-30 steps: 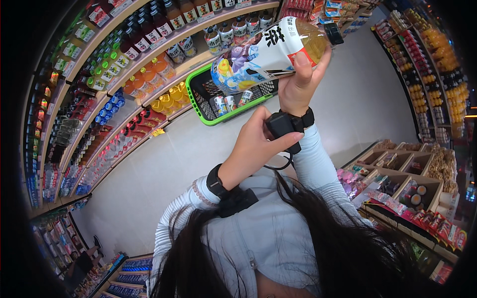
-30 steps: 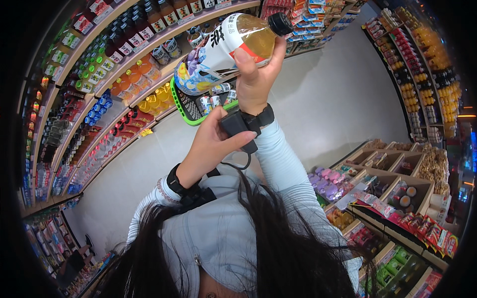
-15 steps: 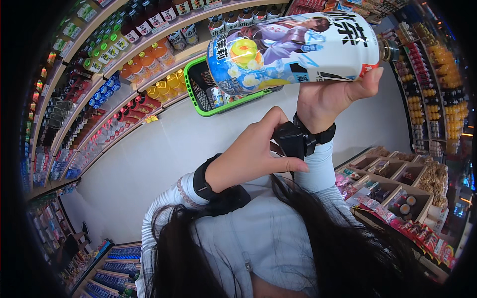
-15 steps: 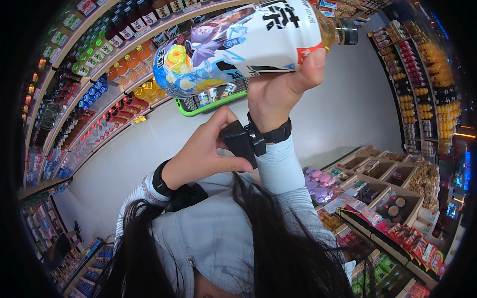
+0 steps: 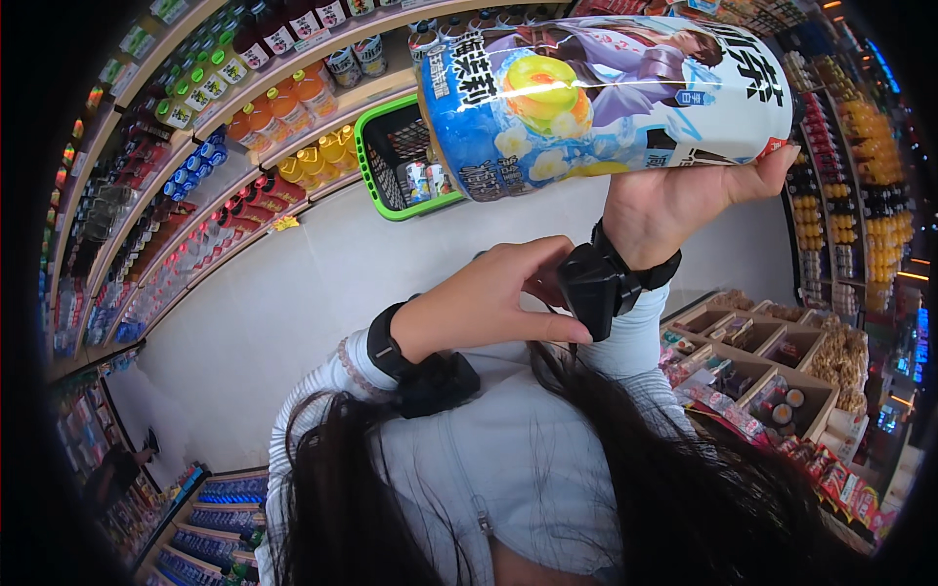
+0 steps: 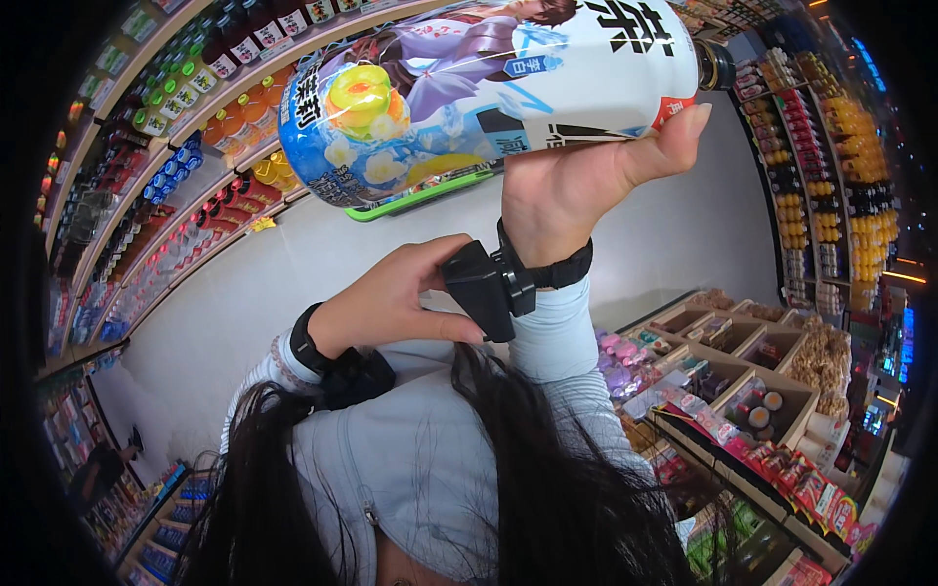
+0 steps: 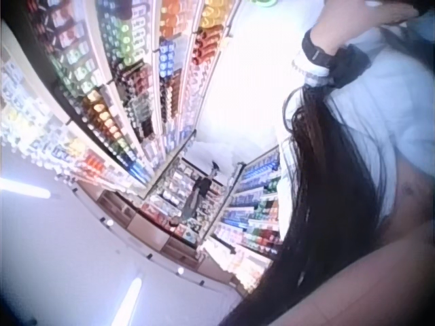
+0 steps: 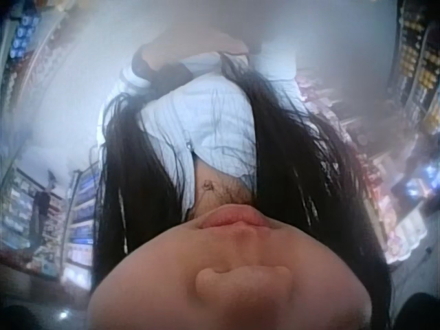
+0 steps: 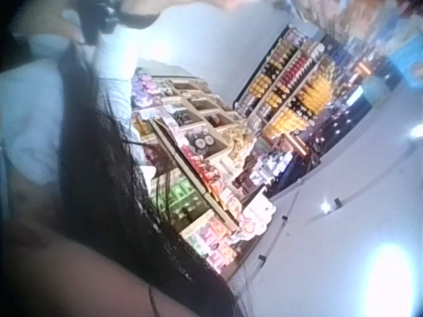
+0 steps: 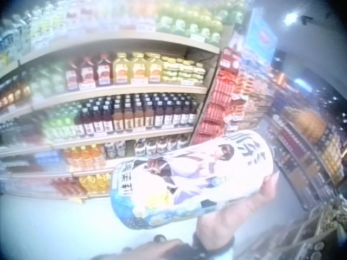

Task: Restocking bottles of tea from a shopping basket onto supermarket shelves.

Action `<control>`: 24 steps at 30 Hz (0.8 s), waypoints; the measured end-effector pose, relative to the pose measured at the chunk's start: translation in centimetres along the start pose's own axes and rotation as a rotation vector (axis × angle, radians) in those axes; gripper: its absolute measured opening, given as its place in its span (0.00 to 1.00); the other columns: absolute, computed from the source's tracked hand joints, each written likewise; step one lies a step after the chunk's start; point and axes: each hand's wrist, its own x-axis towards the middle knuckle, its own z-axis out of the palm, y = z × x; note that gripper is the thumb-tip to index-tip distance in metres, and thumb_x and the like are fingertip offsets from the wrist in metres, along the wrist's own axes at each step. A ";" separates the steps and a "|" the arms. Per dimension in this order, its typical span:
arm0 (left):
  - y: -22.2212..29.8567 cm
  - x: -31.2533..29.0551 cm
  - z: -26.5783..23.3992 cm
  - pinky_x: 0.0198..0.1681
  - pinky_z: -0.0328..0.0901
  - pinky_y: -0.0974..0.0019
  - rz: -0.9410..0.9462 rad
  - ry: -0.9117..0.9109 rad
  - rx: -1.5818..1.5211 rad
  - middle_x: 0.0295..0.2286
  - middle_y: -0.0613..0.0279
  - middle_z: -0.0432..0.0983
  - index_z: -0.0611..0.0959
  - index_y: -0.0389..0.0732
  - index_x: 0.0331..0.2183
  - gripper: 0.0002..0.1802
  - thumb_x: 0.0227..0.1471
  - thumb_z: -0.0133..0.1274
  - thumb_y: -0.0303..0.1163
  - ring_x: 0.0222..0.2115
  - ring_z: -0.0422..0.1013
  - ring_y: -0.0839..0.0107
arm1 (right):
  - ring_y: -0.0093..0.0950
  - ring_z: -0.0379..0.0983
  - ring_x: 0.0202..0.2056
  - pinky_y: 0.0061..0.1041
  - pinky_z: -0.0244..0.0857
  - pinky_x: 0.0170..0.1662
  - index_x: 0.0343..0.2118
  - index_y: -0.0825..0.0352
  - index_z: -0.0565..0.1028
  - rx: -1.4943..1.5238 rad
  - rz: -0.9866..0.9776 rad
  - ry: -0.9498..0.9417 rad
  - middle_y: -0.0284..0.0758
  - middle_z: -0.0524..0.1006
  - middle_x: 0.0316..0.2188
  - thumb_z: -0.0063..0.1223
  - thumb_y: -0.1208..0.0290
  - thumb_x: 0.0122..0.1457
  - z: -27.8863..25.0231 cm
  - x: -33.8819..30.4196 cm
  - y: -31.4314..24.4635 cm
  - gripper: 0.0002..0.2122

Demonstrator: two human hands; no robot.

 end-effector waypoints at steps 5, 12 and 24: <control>-0.2 -1.1 -3.3 0.40 0.65 0.73 -0.018 0.118 0.033 0.31 0.60 0.73 0.71 0.35 0.37 0.17 0.44 0.59 0.26 0.33 0.72 0.74 | 0.29 0.66 0.47 0.31 0.59 0.52 0.47 0.62 0.66 0.094 0.134 -0.028 0.30 0.70 0.45 0.41 0.44 0.54 -1.0 0.9 0.7 0.26; -0.4 -2.9 -10.1 0.46 0.65 0.64 0.028 0.526 -0.325 0.42 0.56 0.68 0.68 0.37 0.44 0.22 0.58 0.38 0.45 0.43 0.68 0.68 | 0.38 0.65 0.49 0.42 0.56 0.54 0.49 0.65 0.64 0.133 0.847 -0.009 0.40 0.69 0.47 0.41 0.47 0.55 -5.0 -0.1 6.7 0.27; -6.1 -7.7 -10.5 0.54 0.57 0.56 -0.186 0.402 -0.769 0.53 0.53 0.57 0.59 0.39 0.56 0.30 0.55 0.39 0.43 0.51 0.60 0.59 | 0.37 0.67 0.47 0.43 0.55 0.53 0.46 0.61 0.67 0.190 1.409 0.298 0.38 0.71 0.44 0.35 0.44 0.56 -10.0 -11.0 12.5 0.25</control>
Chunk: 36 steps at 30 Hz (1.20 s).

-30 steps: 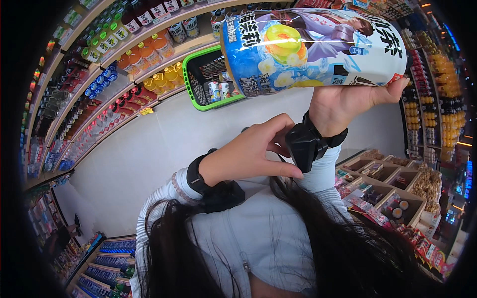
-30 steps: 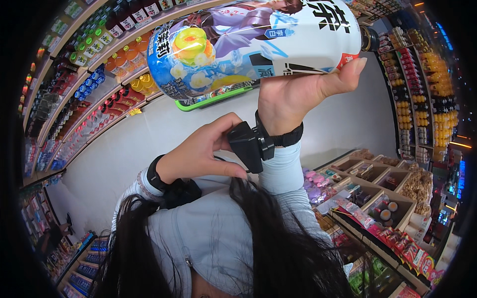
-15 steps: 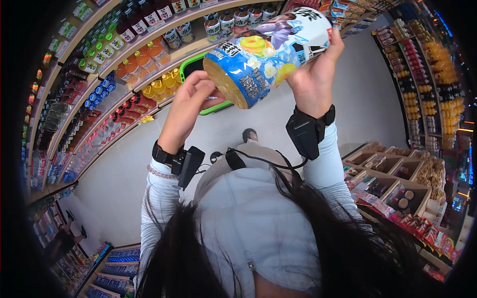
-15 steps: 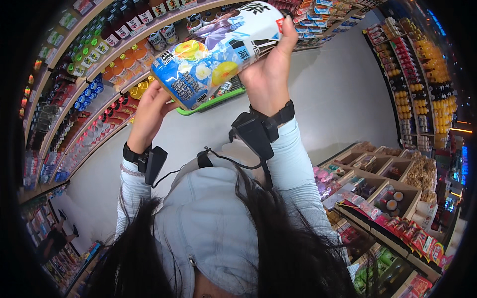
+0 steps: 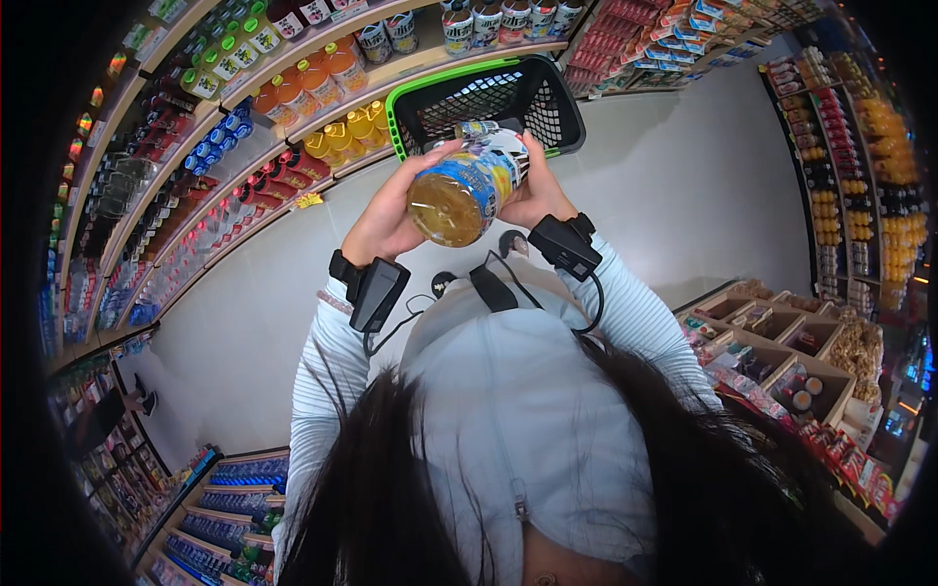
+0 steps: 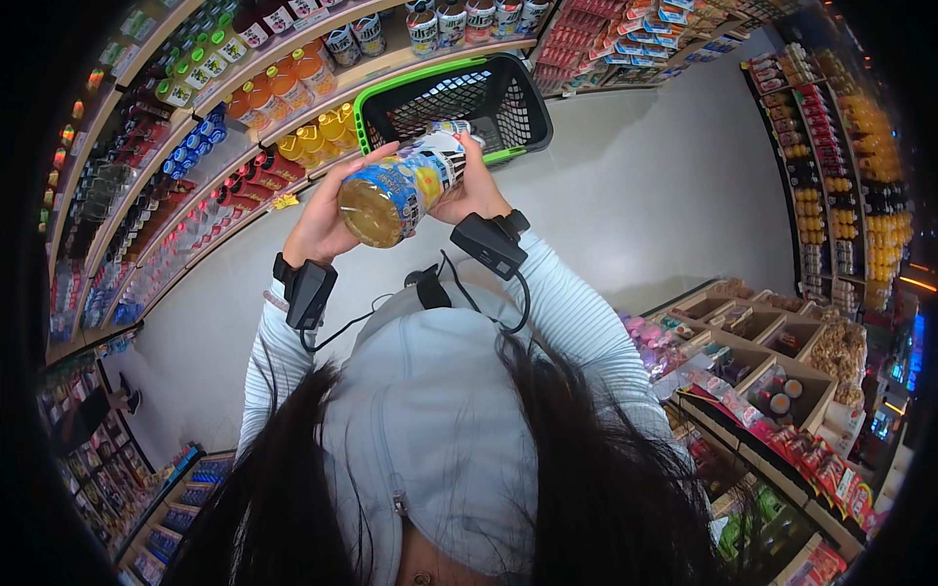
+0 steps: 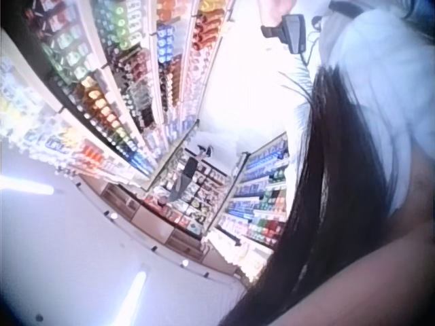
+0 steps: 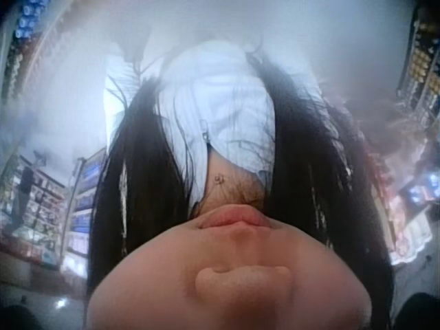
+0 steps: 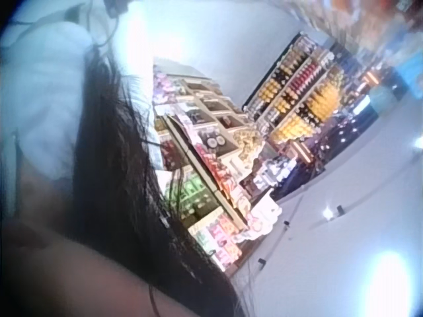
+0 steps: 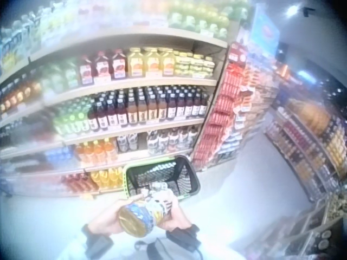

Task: Restocking bottles of tea from a shopping basket onto supermarket shelves.

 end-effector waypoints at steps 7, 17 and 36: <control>-2.6 -2.4 -1.7 0.53 0.57 0.58 0.038 0.010 -0.064 0.52 0.54 0.59 0.60 0.40 0.55 0.29 0.53 0.40 0.39 0.51 0.60 0.60 | 0.36 0.65 0.49 0.39 0.55 0.54 0.49 0.60 0.64 -0.021 -0.020 -0.029 0.37 0.69 0.48 0.29 0.42 0.58 -2.4 -0.2 3.6 0.27; -2.1 -4.0 -5.2 0.54 0.55 0.54 0.206 0.032 -0.176 0.54 0.49 0.55 0.55 0.37 0.57 0.32 0.50 0.37 0.37 0.52 0.58 0.55 | 0.49 0.48 0.58 0.48 0.40 0.59 0.55 0.69 0.52 0.231 0.145 0.153 0.51 0.50 0.57 0.29 0.48 0.61 -2.4 -0.1 2.8 0.29; 3.1 -6.0 -8.6 0.53 0.56 0.48 0.407 0.024 -0.193 0.55 0.50 0.53 0.55 0.39 0.57 0.37 0.46 0.39 0.41 0.54 0.56 0.51 | 0.43 0.54 0.55 0.45 0.48 0.59 0.43 0.74 0.61 0.499 -0.062 -0.080 0.49 0.60 0.52 0.37 0.67 0.60 12.7 -9.3 1.2 0.14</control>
